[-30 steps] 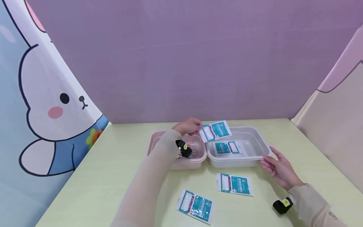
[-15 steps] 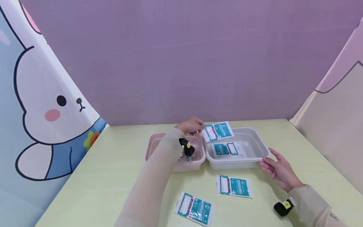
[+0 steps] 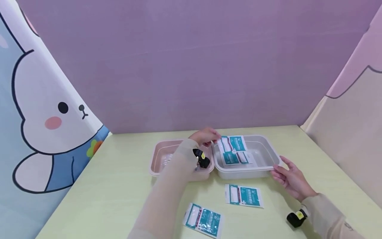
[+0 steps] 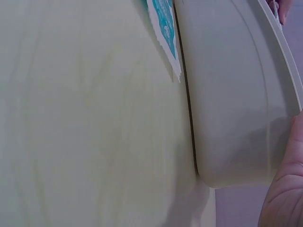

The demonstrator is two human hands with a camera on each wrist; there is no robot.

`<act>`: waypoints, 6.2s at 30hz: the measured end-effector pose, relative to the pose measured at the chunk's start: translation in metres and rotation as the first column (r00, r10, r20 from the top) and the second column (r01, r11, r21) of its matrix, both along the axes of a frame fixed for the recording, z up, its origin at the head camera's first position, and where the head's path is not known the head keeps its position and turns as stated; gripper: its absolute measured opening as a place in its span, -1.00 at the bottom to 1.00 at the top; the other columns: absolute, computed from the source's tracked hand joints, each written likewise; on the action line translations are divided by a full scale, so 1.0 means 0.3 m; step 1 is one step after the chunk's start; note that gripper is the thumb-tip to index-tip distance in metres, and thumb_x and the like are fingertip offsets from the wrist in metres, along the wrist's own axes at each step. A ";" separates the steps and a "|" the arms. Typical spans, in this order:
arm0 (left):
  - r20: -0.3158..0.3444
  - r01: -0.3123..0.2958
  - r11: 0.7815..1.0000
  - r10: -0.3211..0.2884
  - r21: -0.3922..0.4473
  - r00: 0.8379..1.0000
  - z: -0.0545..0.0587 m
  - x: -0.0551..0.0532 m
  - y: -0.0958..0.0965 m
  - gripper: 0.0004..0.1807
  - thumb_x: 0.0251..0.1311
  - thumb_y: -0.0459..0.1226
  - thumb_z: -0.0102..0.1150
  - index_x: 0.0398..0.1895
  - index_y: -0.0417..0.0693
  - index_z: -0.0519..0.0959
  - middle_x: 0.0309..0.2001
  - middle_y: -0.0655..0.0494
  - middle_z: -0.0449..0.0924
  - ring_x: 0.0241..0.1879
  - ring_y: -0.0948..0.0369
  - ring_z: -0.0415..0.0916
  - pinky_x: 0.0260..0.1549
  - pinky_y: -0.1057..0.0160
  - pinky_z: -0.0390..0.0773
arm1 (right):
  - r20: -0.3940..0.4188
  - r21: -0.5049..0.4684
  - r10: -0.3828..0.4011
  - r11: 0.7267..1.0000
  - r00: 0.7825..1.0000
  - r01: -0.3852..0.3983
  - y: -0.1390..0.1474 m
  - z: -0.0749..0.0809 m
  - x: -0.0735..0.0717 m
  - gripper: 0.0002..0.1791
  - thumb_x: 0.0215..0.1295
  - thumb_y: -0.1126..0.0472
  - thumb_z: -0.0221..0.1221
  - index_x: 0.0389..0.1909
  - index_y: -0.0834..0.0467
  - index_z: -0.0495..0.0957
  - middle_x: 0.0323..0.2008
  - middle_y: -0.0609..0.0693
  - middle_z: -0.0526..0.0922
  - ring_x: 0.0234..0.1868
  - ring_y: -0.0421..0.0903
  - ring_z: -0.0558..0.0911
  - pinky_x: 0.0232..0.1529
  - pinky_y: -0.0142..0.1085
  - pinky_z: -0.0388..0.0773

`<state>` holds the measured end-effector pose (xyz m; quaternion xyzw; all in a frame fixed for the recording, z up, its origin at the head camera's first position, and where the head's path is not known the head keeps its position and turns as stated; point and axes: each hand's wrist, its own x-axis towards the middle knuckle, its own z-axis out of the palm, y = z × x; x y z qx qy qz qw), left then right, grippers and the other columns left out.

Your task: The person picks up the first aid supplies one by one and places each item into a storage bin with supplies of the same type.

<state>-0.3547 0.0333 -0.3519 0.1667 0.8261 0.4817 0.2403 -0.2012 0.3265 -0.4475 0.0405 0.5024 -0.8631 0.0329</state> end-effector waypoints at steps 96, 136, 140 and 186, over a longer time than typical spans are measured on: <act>-0.325 0.300 0.763 -0.547 -0.572 0.771 -0.109 0.387 0.207 -0.81 0.27 -0.02 0.17 -0.24 0.16 0.69 -0.41 0.43 0.53 -0.46 0.44 0.42 -0.51 0.51 0.41 | -0.045 0.038 0.061 0.997 0.997 -0.060 0.032 -0.061 -0.019 -0.57 0.39 0.37 0.06 0.09 -0.10 0.15 -0.37 0.04 0.69 -0.35 -0.18 0.71 -0.23 -0.41 0.62; -0.293 0.293 0.704 -0.585 -0.647 0.756 -0.358 0.375 0.095 -0.40 0.07 -0.16 0.39 0.24 0.16 0.47 0.13 0.31 0.46 -0.01 0.40 0.39 0.06 0.42 0.42 | -0.018 0.037 0.052 0.998 0.999 -0.051 0.046 -0.082 -0.038 -0.51 0.37 0.35 0.10 0.13 -0.12 0.13 -0.32 0.03 0.67 -0.34 -0.18 0.71 -0.23 -0.41 0.62; -0.319 0.239 0.706 -0.561 -0.667 0.764 -0.373 0.375 0.106 -0.40 0.03 -0.10 0.42 0.21 0.20 0.49 0.11 0.35 0.48 -0.01 0.40 0.39 0.07 0.40 0.42 | -0.026 0.032 0.055 0.998 0.998 -0.054 0.050 -0.087 -0.035 -0.51 0.37 0.36 0.09 0.12 -0.12 0.13 -0.31 0.05 0.67 -0.34 -0.17 0.71 -0.21 -0.40 0.62; 0.013 0.312 0.930 -0.315 -0.194 0.949 -0.232 0.389 0.048 -0.91 0.07 -0.29 0.38 -0.45 -0.11 0.65 -0.59 0.17 0.60 -0.74 0.28 0.33 -0.72 0.40 0.37 | -0.013 0.052 0.054 0.997 0.998 -0.053 0.047 -0.112 -0.027 -0.17 0.40 0.37 0.05 0.47 0.05 -0.28 -0.29 0.07 0.65 -0.33 -0.20 0.70 -0.19 -0.43 0.61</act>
